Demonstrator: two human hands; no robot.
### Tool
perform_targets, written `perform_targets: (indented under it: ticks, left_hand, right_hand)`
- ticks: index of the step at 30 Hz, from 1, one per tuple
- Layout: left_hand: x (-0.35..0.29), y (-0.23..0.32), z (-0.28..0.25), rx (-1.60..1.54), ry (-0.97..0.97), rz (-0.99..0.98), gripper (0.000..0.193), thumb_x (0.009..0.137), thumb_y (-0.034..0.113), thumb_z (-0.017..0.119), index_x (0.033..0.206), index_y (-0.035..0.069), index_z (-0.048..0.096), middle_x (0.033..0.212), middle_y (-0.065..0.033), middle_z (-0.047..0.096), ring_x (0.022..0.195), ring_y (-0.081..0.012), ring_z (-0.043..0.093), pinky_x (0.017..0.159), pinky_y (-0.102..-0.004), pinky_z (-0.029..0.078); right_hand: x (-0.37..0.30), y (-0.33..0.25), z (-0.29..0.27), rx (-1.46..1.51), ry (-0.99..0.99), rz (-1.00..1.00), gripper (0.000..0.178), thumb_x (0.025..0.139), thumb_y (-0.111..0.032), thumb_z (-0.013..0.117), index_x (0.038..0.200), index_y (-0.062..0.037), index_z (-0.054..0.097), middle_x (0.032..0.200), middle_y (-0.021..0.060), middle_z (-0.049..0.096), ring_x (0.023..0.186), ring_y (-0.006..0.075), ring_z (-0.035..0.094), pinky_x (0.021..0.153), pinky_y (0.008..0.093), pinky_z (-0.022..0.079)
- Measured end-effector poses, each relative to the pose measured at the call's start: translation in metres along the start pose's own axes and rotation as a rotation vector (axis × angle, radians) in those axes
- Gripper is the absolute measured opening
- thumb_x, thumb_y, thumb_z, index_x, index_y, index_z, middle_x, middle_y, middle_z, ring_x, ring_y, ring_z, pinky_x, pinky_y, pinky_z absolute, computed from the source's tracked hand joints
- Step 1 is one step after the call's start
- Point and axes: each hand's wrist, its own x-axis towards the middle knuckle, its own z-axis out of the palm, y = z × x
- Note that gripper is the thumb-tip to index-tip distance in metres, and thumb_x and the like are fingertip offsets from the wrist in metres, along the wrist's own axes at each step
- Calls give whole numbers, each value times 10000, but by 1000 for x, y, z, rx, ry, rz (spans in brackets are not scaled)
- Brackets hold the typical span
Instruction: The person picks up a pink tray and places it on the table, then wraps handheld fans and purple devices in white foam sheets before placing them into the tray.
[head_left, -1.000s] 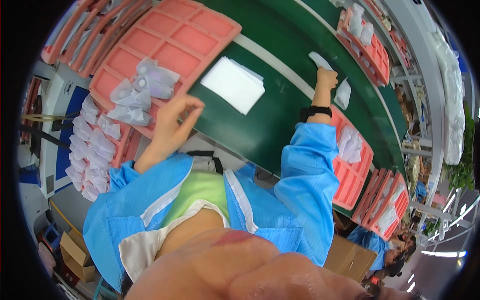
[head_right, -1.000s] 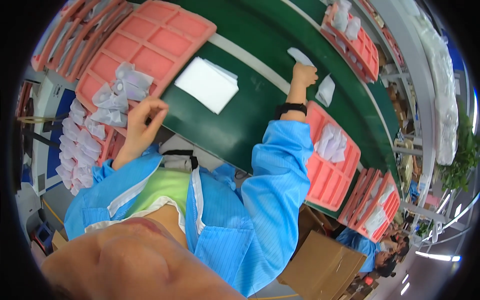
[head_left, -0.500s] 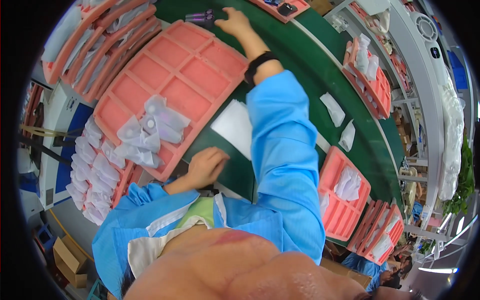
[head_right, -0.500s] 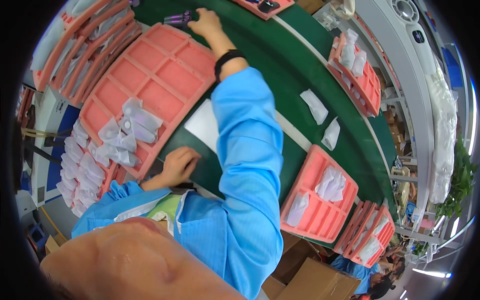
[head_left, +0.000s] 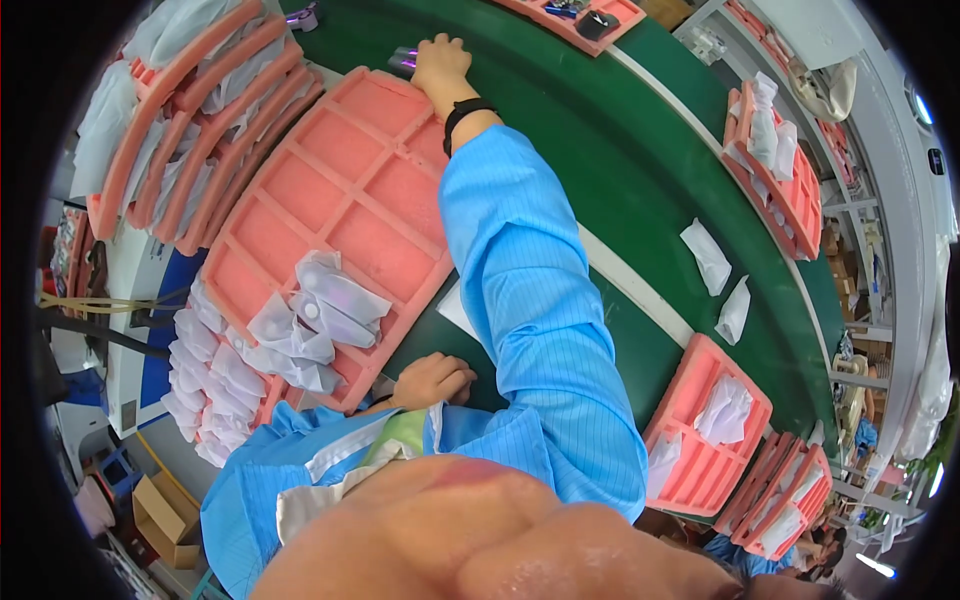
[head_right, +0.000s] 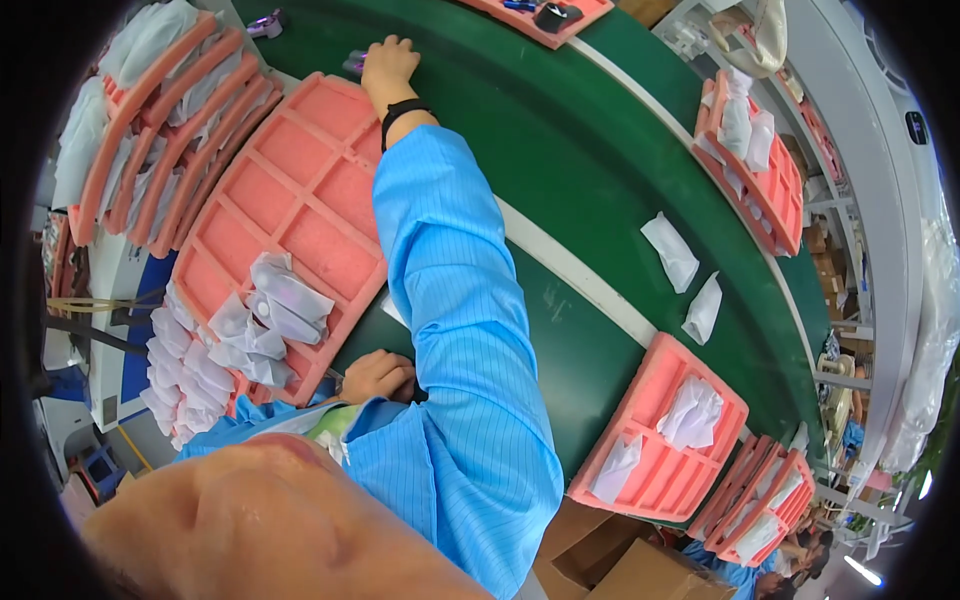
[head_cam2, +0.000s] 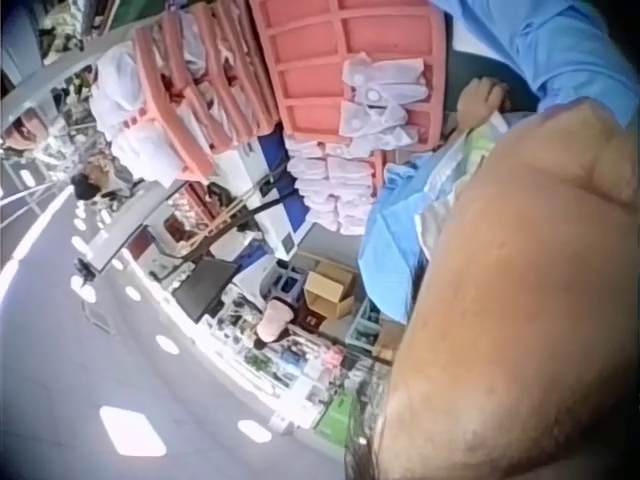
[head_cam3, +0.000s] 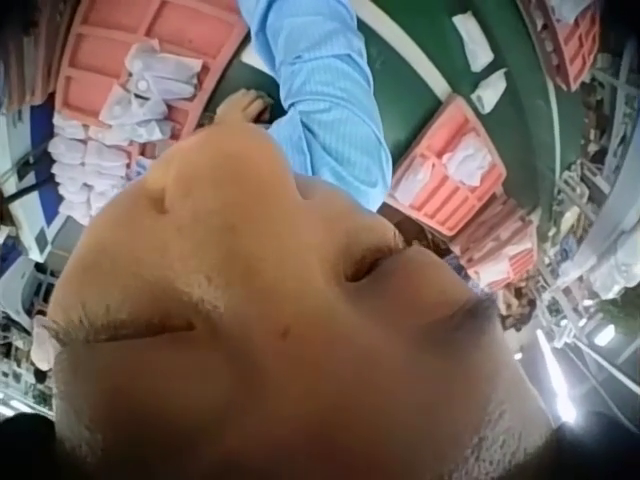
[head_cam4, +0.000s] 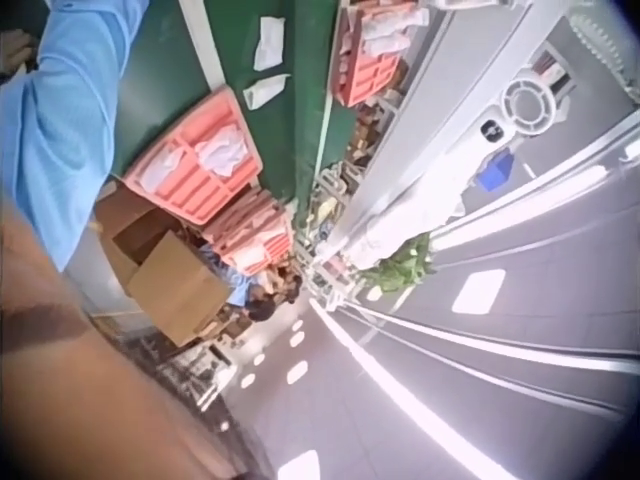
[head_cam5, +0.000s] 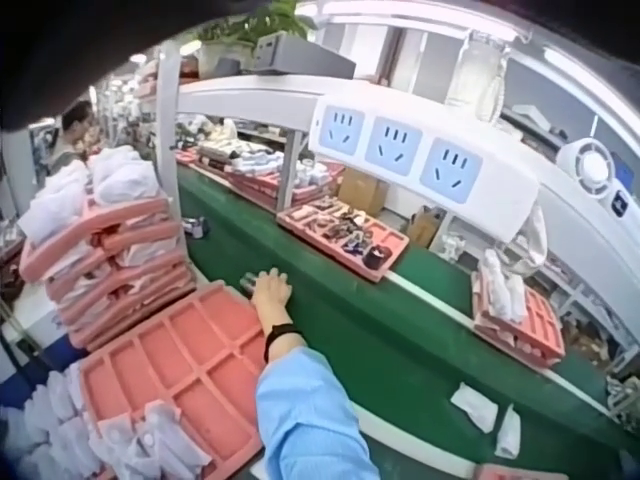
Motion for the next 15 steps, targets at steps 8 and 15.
perform_targets:
  ticks: [8, 15]
  left_hand:
    - [3, -2, -5, -125, -66, -83, 209, 645, 70, 670, 844, 101, 615, 832, -36, 593, 669, -211, 564, 568, -311, 482]
    - [13, 11, -7, -171, -44, -122, 178, 692, 1, 655, 856, 61, 623, 838, -87, 602, 707, -273, 587, 588, -345, 478]
  right_hand:
    - [-58, 85, -100, 70, -315, 279, 520, 692, -316, 745, 1109, -39, 602, 1017, 142, 644, 967, 280, 617, 777, 384, 516]
    - [-192, 195, -145, 230, -383, 471, 555, 659, -347, 735, 1092, -23, 607, 1019, 175, 658, 921, 303, 652, 781, 382, 521]
